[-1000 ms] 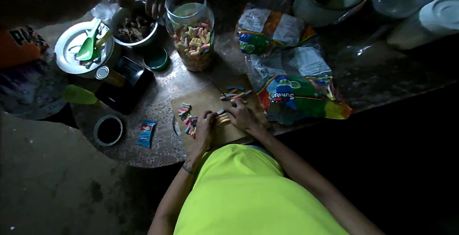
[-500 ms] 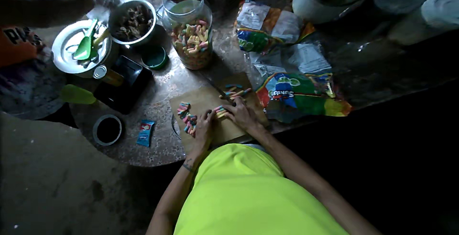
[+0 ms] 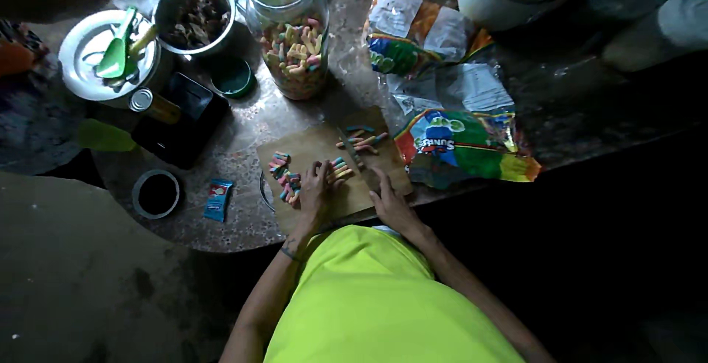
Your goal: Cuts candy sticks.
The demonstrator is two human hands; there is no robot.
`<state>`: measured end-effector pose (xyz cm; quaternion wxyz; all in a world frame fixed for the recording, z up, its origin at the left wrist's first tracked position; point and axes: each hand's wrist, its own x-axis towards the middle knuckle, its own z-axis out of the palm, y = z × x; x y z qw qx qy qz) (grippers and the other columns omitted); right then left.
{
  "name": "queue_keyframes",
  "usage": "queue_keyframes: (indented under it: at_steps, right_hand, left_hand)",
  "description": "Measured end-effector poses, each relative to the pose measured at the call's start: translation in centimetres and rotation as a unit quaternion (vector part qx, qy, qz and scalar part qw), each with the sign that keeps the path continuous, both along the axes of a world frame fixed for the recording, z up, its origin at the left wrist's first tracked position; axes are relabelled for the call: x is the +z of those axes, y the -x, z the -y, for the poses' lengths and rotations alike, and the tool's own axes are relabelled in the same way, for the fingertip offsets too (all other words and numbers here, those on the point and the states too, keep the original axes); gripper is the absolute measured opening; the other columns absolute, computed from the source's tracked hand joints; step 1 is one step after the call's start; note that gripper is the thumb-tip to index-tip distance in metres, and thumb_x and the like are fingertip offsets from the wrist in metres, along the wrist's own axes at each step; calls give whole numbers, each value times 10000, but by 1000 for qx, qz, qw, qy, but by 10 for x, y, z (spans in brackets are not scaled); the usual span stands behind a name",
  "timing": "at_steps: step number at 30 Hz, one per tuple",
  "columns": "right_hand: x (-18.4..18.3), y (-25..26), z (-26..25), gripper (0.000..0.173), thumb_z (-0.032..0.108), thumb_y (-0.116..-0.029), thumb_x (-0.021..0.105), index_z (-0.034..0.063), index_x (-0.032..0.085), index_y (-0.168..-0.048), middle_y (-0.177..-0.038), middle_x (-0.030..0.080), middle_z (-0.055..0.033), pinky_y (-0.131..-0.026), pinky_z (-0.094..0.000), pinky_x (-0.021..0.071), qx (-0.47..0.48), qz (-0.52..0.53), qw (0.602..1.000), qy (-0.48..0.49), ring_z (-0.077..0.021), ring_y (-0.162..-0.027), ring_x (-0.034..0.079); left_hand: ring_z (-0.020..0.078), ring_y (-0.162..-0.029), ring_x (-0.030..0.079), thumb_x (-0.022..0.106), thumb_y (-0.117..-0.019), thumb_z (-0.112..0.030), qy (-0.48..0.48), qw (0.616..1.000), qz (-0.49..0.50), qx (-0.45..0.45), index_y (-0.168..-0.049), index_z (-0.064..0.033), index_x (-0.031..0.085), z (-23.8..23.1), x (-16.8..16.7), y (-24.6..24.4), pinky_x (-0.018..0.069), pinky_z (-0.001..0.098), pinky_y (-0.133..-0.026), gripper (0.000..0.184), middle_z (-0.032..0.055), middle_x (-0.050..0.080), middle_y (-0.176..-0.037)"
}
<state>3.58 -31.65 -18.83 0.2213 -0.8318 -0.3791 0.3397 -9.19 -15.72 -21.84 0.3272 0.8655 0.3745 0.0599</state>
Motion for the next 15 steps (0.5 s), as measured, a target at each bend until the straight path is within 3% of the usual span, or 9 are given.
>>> queue_keyframes:
  at_steps: [2,5,8,12,15]
  right_hand:
    - [-1,8,0,538,172,-1094,437,20,299,-1591,-1167,677,-305,-898,-583,555,3,22,1000,16,-464,-999,702]
    - [-3,17,-4,490,148,-1094,427,-7,378,-1557,-1254,651,-315,-950,-580,540,6,56,998,27,-479,-1093,678]
    - [-8,24,-1,462,125,-1076,454,-10,450,-1518,-1245,653,-323,-910,-589,554,5,98,995,3,-501,-1064,682]
    - [-10,16,-2,463,151,-1088,443,42,446,-1538,-1324,624,-302,-945,-586,543,25,86,996,18,-484,-1124,666]
    - [-13,11,-2,456,151,-1087,450,59,462,-1533,-1302,633,-294,-938,-585,540,53,89,994,21,-475,-1125,664]
  left_hand:
    - [431,-1217,581,729,-952,-271,10,1000,-2,0,-1350,-64,647,-1,-1,-2,489,541,-1016,456,225,598,-1345]
    - [427,-1147,610,738,-943,-243,11,1000,15,6,-1304,-46,674,0,-1,-4,501,547,-977,417,239,610,-1296]
    - [434,-1085,620,780,-907,-233,0,999,49,7,-1285,-30,677,2,-6,0,514,558,-927,441,258,607,-1252]
    - [405,-1073,628,803,-888,-233,-3,998,59,23,-1284,-30,685,3,-8,0,535,526,-923,460,250,612,-1224]
    - [409,-1062,630,803,-887,-203,1,997,62,37,-1285,-28,688,7,-6,0,534,526,-917,450,253,618,-1221]
